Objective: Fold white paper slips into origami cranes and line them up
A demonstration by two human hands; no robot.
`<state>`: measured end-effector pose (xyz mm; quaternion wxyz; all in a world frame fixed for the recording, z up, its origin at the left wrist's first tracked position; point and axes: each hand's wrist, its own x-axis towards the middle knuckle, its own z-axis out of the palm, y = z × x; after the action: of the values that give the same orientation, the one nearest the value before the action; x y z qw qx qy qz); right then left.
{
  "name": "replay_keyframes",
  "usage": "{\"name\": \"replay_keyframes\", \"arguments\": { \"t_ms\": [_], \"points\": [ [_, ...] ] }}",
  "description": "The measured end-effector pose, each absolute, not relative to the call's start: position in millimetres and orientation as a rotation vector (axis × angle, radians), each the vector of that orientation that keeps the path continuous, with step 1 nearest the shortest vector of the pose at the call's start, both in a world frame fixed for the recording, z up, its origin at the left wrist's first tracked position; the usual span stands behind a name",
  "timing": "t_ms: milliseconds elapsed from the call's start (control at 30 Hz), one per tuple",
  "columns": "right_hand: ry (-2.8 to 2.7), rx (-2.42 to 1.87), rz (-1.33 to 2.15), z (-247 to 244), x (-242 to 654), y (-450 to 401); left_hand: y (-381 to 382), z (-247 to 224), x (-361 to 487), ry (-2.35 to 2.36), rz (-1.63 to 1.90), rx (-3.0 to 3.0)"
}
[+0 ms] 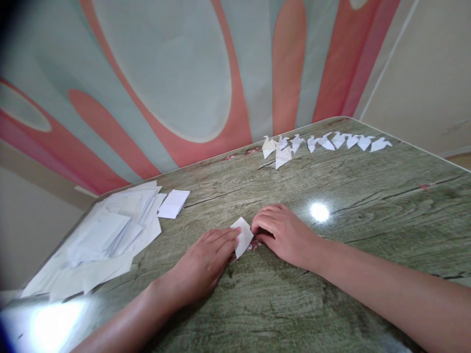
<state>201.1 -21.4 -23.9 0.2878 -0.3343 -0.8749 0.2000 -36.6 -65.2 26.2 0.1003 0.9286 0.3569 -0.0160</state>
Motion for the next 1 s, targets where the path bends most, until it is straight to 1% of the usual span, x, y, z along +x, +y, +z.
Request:
{"name": "replay_keyframes", "arguments": {
  "t_ms": [67,167,300,433,700,1000],
  "points": [
    [-2.329,-0.907,0.521,-21.3,199.3,-23.8,-64.3,25.6,-38.6,1.000,0.013,2.715],
    [-2.404,-0.794,0.456,-16.8,200.5,-24.6,-61.6,26.3,-43.6,0.954,0.048,2.673],
    [-2.494,-0.676,0.381,-12.2,206.4,-21.6,-62.0,27.0,-48.2,0.883,0.008,2.682],
    [-2.496,-0.639,0.458,-12.8,209.6,-16.9,-67.8,28.8,-49.2,0.852,-0.086,2.722],
    [-2.433,-0.759,0.621,-17.6,204.3,-8.7,-73.1,38.5,-51.4,0.866,-0.131,2.669],
    [-2.387,-0.889,0.657,-17.8,195.8,-10.7,-71.2,38.1,-49.3,0.825,-0.113,2.709]
  ]
}}
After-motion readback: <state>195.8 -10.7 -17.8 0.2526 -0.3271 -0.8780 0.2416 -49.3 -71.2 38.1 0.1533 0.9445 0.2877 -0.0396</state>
